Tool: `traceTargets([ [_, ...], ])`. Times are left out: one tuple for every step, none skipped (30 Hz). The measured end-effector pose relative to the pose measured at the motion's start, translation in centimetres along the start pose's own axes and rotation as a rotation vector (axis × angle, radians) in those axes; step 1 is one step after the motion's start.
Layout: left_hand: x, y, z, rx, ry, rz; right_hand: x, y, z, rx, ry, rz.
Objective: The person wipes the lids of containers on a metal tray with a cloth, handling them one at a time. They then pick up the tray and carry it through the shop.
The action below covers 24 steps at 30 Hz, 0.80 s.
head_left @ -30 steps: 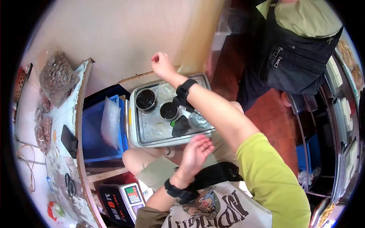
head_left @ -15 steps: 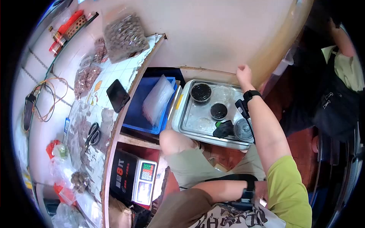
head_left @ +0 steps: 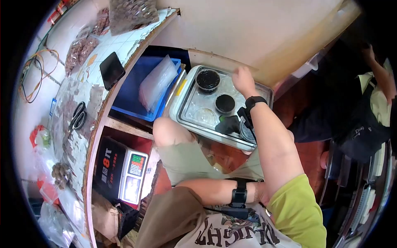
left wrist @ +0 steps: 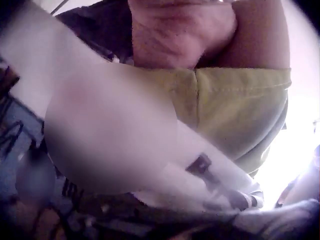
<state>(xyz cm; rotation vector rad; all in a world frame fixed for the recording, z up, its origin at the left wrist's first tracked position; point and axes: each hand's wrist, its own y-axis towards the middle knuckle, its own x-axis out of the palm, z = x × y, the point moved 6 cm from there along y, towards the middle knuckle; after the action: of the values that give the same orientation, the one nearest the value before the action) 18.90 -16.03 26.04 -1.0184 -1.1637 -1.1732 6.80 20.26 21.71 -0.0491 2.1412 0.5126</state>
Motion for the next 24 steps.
traceTargets([
  [0.2,-0.3,0.0,-0.007,-0.004,0.009,-0.1,-0.1,-0.5,-0.005,-0.007,-0.007],
  [0.3,-0.4,0.0,-0.013,-0.007,0.025,-0.2,-0.4,-1.1,-0.065,-0.036,-0.035],
  [0.5,-0.6,0.0,-0.025,0.0,0.047,-0.3,-0.8,-1.6,-0.121,-0.065,-0.061],
  [0.8,-1.0,0.2,-0.034,0.007,0.081,-0.4,-1.0,-1.4,-0.113,-0.074,-0.067],
  [1.1,-1.4,0.4,-0.045,0.029,0.132,-0.5,-1.0,-1.4,-0.114,-0.1,-0.07],
  [1.2,-1.7,0.6,-0.051,0.049,0.18,-0.6,-0.8,-1.5,-0.115,-0.124,-0.072],
  [1.3,-2.2,1.0,-0.062,0.066,0.237,-0.6,-0.7,-1.6,-0.11,-0.126,-0.076],
  [0.6,-1.9,0.6,-0.064,0.063,0.235,-0.6,-0.5,-1.8,-0.113,-0.149,-0.082],
  [0.3,-1.3,-0.1,-0.047,0.034,0.034,-0.4,-0.5,-2.1,-0.118,-0.171,-0.091],
  [0.7,-1.0,-0.3,-0.026,0.007,-0.168,-0.2,-0.6,-2.4,-0.12,-0.174,-0.095],
  [0.5,-0.7,-0.7,-0.032,-0.041,-0.237,0.0,-0.9,-3.0,-0.193,-0.247,-0.107],
  [0.0,-0.6,-1.0,-0.041,-0.077,-0.201,0.2,-1.4,-3.5,-0.268,-0.325,-0.123],
  [-0.6,-0.5,-1.2,-0.049,-0.104,-0.167,0.2,-1.7,-3.8,-0.275,-0.335,-0.125],
  [-0.9,-0.6,-1.3,-0.052,-0.113,-0.143,0.7,-2.3,-4.3,-0.323,-0.374,-0.165],
  [-1.3,-0.7,-1.4,-0.052,-0.125,-0.123,1.2,-2.7,-4.5,-0.369,-0.41,-0.202],
  [-1.5,-0.8,-1.4,-0.055,-0.124,-0.109,1.5,-2.7,-4.4,-0.367,-0.413,-0.196],
  [-1.7,-0.8,-1.3,-0.058,-0.129,-0.098,1.6,-3.1,-4.9,-0.452,-0.416,-0.17],
  [-1.8,-0.7,-1.3,-0.06,-0.126,-0.09,1.6,-3.3,-5.4,-0.539,-0.419,-0.141],
  [-1.9,-0.5,-1.3,-0.063,-0.129,-0.087,1.8,-3.4,-5.5,-0.543,-0.425,-0.151],
  [-2.0,-0.3,-1.4,-0.062,-0.132,-0.082,1.8,-3.3,-5.6,-0.539,-0.423,-0.148],
  [-2.1,-0.1,-1.4,-0.064,-0.138,-0.08,2.1,-3.6,-6.0,-0.594,-0.452,-0.173],
  [-2.2,0.2,-1.6,-0.064,-0.142,-0.073,2.3,-3.6,-6.3,-0.652,-0.482,-0.197],
  [-2.4,0.6,-1.7,-0.065,-0.15,-0.069,2.3,-3.4,-6.4,-0.65,-0.484,-0.194],
  [-2.4,1.0,-1.8,-0.068,-0.158,-0.067,2.0,-3.2,-6.7,-0.654,-0.473,-0.187],
])
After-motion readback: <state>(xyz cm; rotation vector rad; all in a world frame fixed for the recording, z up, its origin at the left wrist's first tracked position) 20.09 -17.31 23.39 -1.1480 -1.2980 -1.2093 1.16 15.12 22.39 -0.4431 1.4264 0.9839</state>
